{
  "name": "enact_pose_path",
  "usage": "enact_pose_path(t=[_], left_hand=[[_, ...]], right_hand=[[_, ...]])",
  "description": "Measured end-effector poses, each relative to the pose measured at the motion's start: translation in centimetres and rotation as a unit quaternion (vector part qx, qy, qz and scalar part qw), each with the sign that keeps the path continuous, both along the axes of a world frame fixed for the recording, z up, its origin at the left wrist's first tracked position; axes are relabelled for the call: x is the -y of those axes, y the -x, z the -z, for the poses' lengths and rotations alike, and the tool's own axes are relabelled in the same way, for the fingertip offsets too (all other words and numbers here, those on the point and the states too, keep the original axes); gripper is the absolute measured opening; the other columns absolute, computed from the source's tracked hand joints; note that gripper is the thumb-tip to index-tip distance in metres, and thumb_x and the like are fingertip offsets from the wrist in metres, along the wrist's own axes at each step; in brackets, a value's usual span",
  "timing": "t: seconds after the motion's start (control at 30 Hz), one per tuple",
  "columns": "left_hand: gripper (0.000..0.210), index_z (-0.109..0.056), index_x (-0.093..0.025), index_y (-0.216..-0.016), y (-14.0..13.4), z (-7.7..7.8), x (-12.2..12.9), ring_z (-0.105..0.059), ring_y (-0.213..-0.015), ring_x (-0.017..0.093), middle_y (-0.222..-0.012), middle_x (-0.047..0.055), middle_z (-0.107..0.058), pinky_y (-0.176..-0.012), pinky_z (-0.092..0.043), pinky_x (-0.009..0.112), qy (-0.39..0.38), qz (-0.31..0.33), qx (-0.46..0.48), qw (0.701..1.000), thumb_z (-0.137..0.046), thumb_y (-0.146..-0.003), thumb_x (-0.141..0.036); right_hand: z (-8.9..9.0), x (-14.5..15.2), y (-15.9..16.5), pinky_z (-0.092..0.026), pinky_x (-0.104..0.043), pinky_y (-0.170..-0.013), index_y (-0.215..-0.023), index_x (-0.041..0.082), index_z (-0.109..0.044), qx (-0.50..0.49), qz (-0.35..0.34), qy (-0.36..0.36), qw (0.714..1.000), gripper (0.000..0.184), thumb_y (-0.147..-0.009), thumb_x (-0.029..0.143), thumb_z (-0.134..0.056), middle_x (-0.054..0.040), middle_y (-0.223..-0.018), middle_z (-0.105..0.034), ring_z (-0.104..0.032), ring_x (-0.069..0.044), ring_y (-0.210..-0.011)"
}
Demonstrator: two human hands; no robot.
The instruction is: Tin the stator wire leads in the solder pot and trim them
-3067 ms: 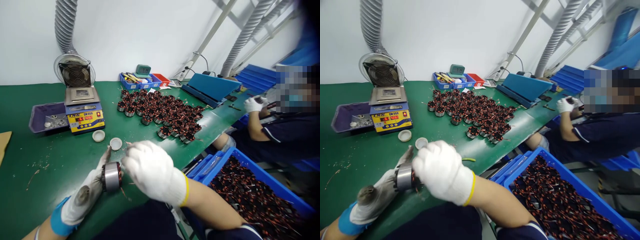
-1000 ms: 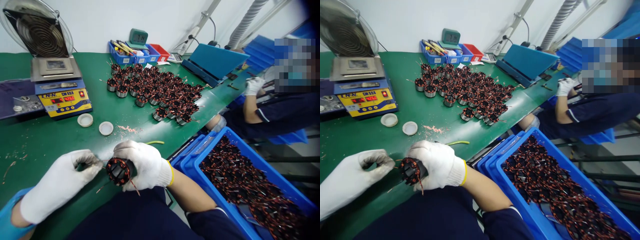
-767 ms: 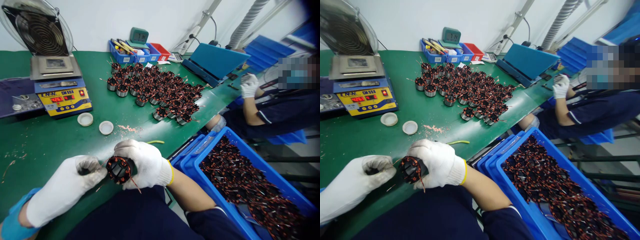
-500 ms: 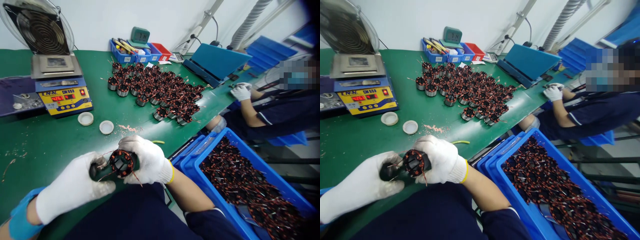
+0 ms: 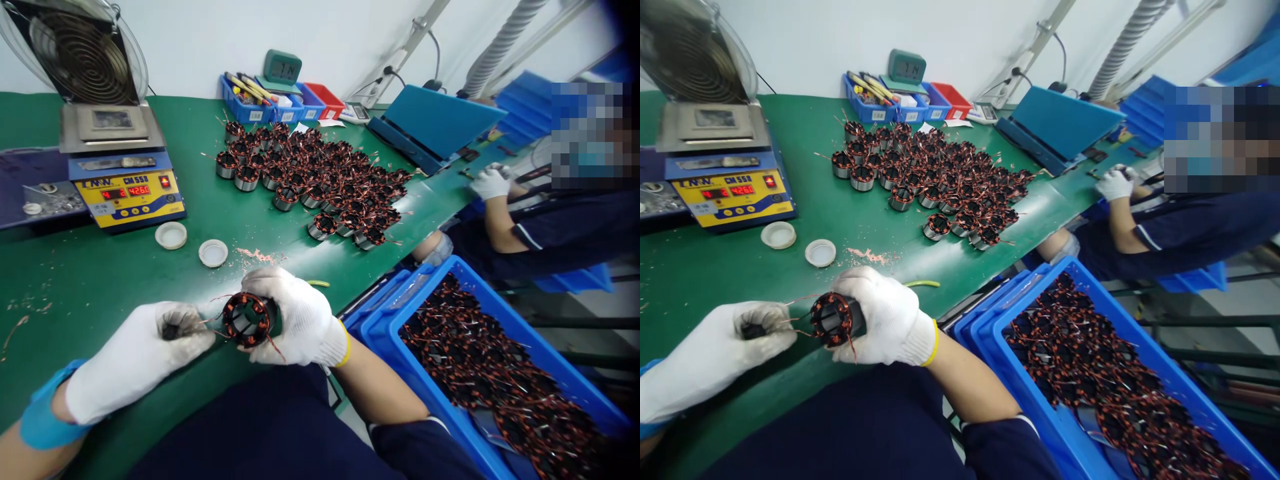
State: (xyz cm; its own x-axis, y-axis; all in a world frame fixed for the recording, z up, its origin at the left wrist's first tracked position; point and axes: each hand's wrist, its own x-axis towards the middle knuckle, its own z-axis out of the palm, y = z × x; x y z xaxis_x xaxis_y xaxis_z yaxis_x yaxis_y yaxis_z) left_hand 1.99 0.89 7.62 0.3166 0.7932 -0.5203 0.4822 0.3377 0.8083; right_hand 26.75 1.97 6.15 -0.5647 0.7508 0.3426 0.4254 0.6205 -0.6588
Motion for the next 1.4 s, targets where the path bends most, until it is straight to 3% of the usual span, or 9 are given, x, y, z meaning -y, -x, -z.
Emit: enact_pose_path(t=[0.17,0.27,0.43,0.63,0.87,1.0,1.17,1.27,1.4], left_hand=[[0.038,-0.050,-0.019,-0.054,0.5,0.2,-0.5,-0.035,-0.053,0.011,-0.054,-0.005,-0.043,-0.051,-0.031,0.025,0.001,-0.011,0.045,0.999,-0.072,-0.063,-0.049],[0.030,-0.053,-0.019,-0.061,1.0,1.5,-1.0,-0.041,-0.057,0.012,-0.059,-0.004,-0.050,-0.054,-0.035,0.025,-0.040,-0.003,0.041,0.998,-0.072,-0.066,-0.043],[0.026,-0.061,-0.019,-0.075,-0.3,3.9,-0.5,-0.053,-0.065,0.017,-0.070,0.000,-0.060,-0.061,-0.044,0.028,-0.083,0.071,-0.005,0.994,-0.067,-0.073,-0.044],[0.021,-0.063,-0.021,-0.074,-1.3,4.7,0.2,-0.058,-0.065,0.018,-0.072,0.001,-0.064,-0.063,-0.046,0.029,-0.213,0.136,-0.050,0.966,-0.059,-0.081,-0.041],[0.027,-0.071,-0.019,-0.090,-0.6,5.6,0.4,-0.066,-0.079,0.022,-0.088,0.006,-0.072,-0.072,-0.049,0.032,-0.223,0.143,-0.028,0.964,-0.055,-0.084,-0.040],[0.028,-0.071,-0.019,-0.090,-0.7,6.0,0.2,-0.065,-0.078,0.022,-0.087,0.006,-0.072,-0.072,-0.049,0.033,-0.223,0.147,-0.018,0.963,-0.054,-0.085,-0.041],[0.029,-0.070,-0.020,-0.088,-0.7,6.1,0.2,-0.064,-0.077,0.021,-0.085,0.005,-0.070,-0.071,-0.048,0.033,-0.224,0.150,-0.013,0.963,-0.051,-0.087,-0.042],[0.028,-0.069,-0.020,-0.086,-0.7,6.0,0.4,-0.064,-0.077,0.021,-0.084,0.005,-0.069,-0.071,-0.048,0.033,-0.225,0.146,-0.014,0.963,-0.051,-0.087,-0.042],[0.027,-0.069,-0.021,-0.087,-0.7,6.1,0.4,-0.064,-0.077,0.021,-0.085,0.004,-0.070,-0.071,-0.047,0.033,-0.222,0.148,-0.015,0.964,-0.052,-0.088,-0.041]], right_hand=[[-0.3,0.2,0.3,-0.056,-0.043,-0.090,-0.116,0.018,-0.058,-0.011,-0.008,-0.018,1.000,0.070,-0.059,0.052,-0.081,-0.0125,-0.111,-0.067,-0.067,-0.027,-0.101],[-1.1,-0.8,0.2,-0.055,-0.041,-0.092,-0.115,0.018,-0.059,0.004,0.042,-0.021,0.999,0.065,-0.060,0.045,-0.079,-0.0125,-0.114,-0.067,-0.066,-0.027,-0.106],[-2.6,-4.3,0.4,-0.053,-0.039,-0.094,-0.123,0.019,-0.061,0.128,0.125,0.035,0.983,0.064,-0.062,0.036,-0.073,-0.0087,-0.119,-0.065,-0.064,-0.026,-0.109],[-3.6,-8.1,2.4,-0.052,-0.036,-0.086,-0.135,0.023,-0.059,0.281,0.093,0.063,0.953,0.072,-0.065,0.039,-0.073,-0.0067,-0.118,-0.063,-0.065,-0.026,-0.103],[-3.9,-9.7,5.3,-0.051,-0.035,-0.074,-0.127,0.024,-0.058,0.390,0.113,0.081,0.910,0.069,-0.062,0.043,-0.072,-0.0058,-0.118,-0.068,-0.066,-0.030,-0.102],[-4.0,-10.3,5.9,-0.049,-0.032,-0.066,-0.114,0.026,-0.061,0.427,0.103,0.054,0.897,0.058,-0.063,0.050,-0.071,-0.0047,-0.108,-0.071,-0.068,-0.029,-0.094],[-4.5,-10.7,6.1,-0.047,-0.031,-0.064,-0.112,0.027,-0.062,0.441,0.080,0.051,0.892,0.054,-0.066,0.053,-0.069,-0.0043,-0.106,-0.071,-0.068,-0.029,-0.093],[-5.3,-10.2,5.8,-0.049,-0.033,-0.069,-0.119,0.027,-0.060,0.420,0.088,0.035,0.903,0.056,-0.068,0.050,-0.068,-0.0039,-0.112,-0.069,-0.066,-0.029,-0.098],[-6.5,-8.9,5.7,-0.051,-0.040,-0.082,-0.127,0.021,-0.055,0.429,0.123,-0.064,0.892,0.060,-0.073,0.044,-0.069,-0.0112,-0.120,-0.061,-0.062,-0.031,-0.102]])
